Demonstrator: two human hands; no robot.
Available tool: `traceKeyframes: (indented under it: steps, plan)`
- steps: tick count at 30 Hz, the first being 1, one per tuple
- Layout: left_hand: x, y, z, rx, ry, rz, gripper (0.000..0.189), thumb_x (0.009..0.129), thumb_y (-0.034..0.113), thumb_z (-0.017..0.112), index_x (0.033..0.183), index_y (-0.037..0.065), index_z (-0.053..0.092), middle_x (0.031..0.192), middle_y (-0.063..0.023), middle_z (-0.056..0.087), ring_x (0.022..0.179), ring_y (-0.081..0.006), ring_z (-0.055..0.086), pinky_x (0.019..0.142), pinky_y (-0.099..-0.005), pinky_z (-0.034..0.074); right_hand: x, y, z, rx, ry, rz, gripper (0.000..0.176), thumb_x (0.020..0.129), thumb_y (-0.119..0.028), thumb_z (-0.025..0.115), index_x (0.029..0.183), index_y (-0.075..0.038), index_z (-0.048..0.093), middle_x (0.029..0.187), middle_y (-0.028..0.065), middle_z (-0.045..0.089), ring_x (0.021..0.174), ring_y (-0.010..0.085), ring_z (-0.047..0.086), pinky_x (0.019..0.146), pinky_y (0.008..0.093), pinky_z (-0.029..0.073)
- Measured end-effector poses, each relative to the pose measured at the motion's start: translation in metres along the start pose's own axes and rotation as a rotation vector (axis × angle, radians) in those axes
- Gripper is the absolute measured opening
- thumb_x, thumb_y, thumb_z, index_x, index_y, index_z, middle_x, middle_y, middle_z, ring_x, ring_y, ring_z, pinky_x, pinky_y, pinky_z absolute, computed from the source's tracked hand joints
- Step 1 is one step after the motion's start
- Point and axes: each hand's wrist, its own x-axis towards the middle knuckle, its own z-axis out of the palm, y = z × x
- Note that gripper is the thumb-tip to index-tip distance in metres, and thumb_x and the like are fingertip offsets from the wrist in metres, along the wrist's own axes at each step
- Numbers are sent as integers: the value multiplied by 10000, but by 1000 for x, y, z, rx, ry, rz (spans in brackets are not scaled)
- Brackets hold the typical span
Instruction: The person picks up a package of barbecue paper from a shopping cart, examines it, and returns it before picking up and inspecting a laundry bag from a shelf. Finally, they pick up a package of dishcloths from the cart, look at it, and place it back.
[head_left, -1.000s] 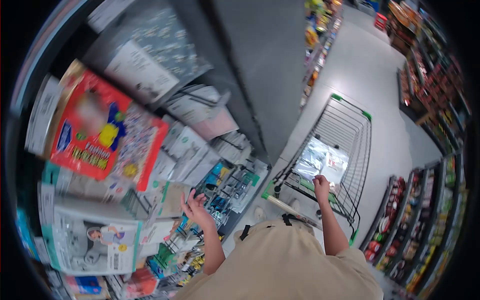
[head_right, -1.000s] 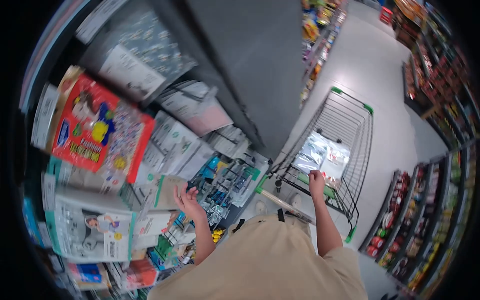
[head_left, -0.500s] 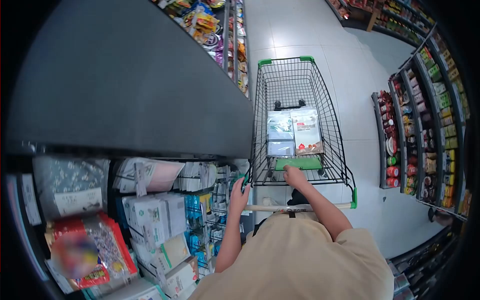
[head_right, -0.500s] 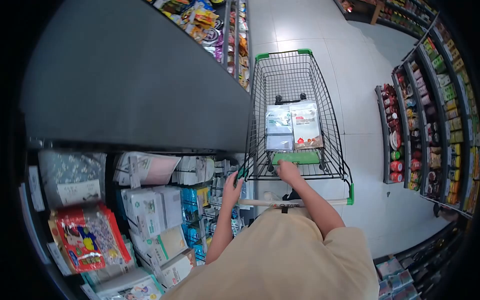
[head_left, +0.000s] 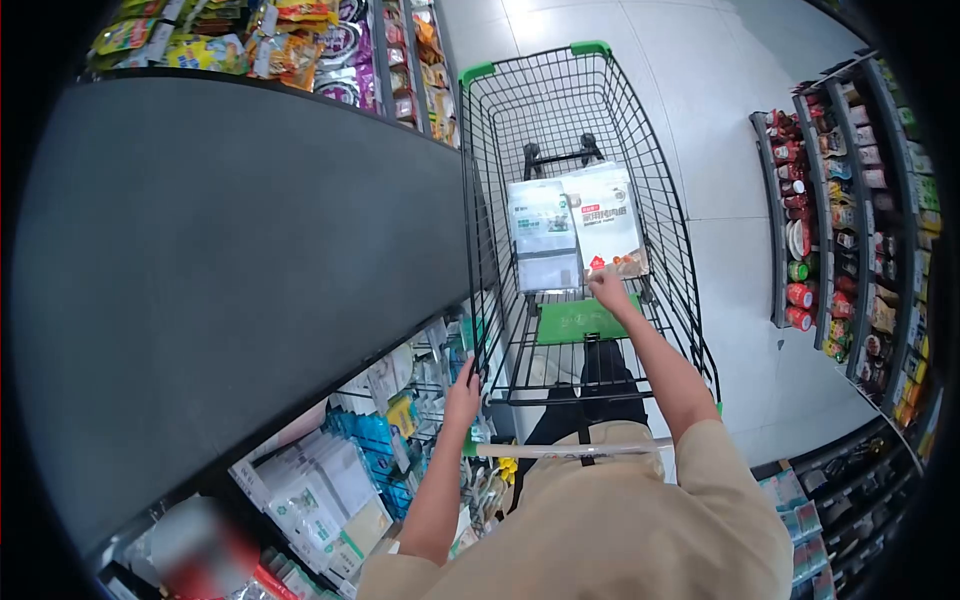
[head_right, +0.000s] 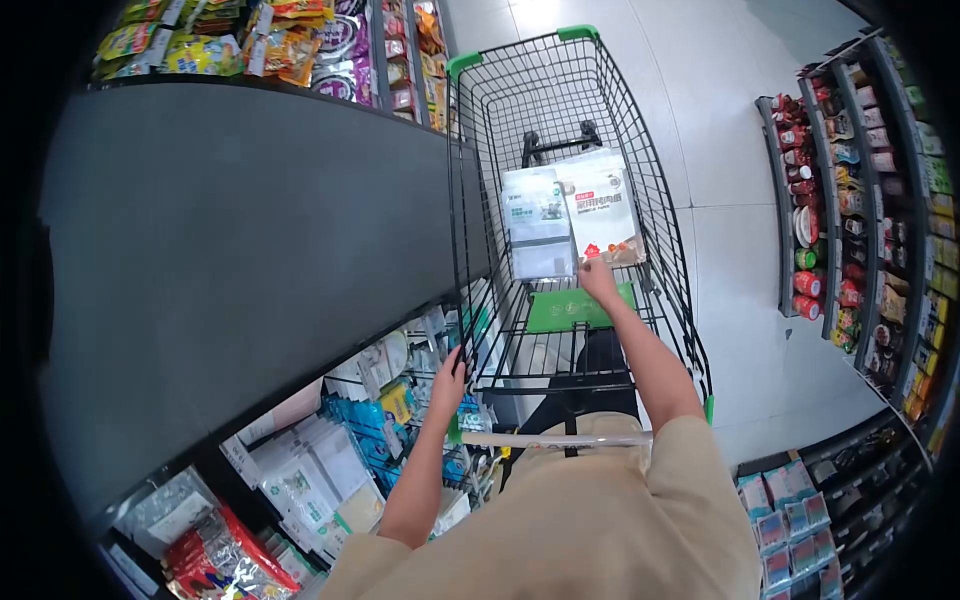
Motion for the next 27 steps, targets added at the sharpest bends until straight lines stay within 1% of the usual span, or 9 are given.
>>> traceKeyframes:
  steps: [3, 5, 7, 11, 14, 20, 23, 25, 27]
  plan:
    - [1, -9, 0, -303, -106, 39, 485, 999, 119, 449, 1473, 59, 364, 1188, -139, 674, 931, -227, 692, 812, -336, 509, 50, 16, 16, 126, -46, 109, 230, 820, -166, 630, 916, 29, 705, 780, 144, 696, 727, 201, 666, 701, 344, 527]
    - [1, -10, -2, -358, -143, 6, 494, 1002, 110, 448, 1484, 65, 347, 1215, -126, 664, 939, -213, 689, 807, -320, 504, 70, 21, 36, 195, -39, 158, 218, 813, -155, 634, 907, 28, 709, 737, 124, 685, 690, 167, 648, 678, 330, 520]
    - [2, -3, -6, -405, -195, -30, 512, 1008, 84, 440, 1505, 86, 314, 1269, -103, 639, 946, -184, 682, 794, -282, 489, 89, 31, 53, 138, 68, 134, 234, 798, -184, 662, 904, 19, 712, 781, 147, 697, 744, 226, 673, 706, 362, 522]
    - [-1, 4, -5, -382, -164, -64, 510, 1011, 81, 443, 1506, 105, 321, 1269, -115, 638, 957, -191, 682, 821, -291, 490, 114, 53, 88, -101, 147, 205, 451, 757, -290, 722, 1010, 80, 662, 976, 241, 692, 923, 364, 675, 812, 430, 515]
    - [-1, 10, -7, -367, -166, -95, 509, 1008, 75, 451, 1501, 107, 328, 1271, -116, 638, 982, -201, 684, 848, -295, 489, 125, 68, 104, -67, 95, 292, 500, 753, -293, 728, 1025, 117, 637, 985, 270, 679, 951, 374, 670, 843, 432, 513]
    - [-3, 17, -11, -297, -160, -119, 506, 1008, 122, 470, 1494, 130, 330, 1250, -87, 651, 1024, -269, 679, 922, -355, 478, 110, 40, 103, 18, 71, 399, 697, 758, -332, 781, 1238, 98, 513, 1209, 277, 597, 1147, 375, 584, 957, 415, 466]
    - [-2, 18, -11, -277, -155, -146, 513, 1003, 120, 474, 1496, 153, 334, 1235, -101, 658, 1028, -280, 677, 913, -357, 484, 116, 49, 112, 11, 196, 327, 652, 759, -347, 776, 1198, 73, 539, 1116, 243, 648, 1056, 361, 632, 917, 422, 488]
    - [-4, 22, -12, -300, -144, -146, 513, 1001, 118, 477, 1494, 156, 341, 1228, -106, 660, 1031, -284, 676, 909, -357, 486, 117, 51, 112, 434, 0, 303, 552, 788, -285, 775, 1161, 66, 569, 986, 168, 677, 855, 246, 663, 730, 342, 521]
    - [-4, 21, -11, -298, -129, -124, 514, 993, 107, 490, 1487, 154, 357, 1207, -122, 667, 1029, -286, 682, 894, -356, 493, 103, 29, 97, 511, -46, 338, 505, 800, -255, 768, 1150, 58, 582, 931, 131, 675, 762, 190, 631, 636, 301, 484]
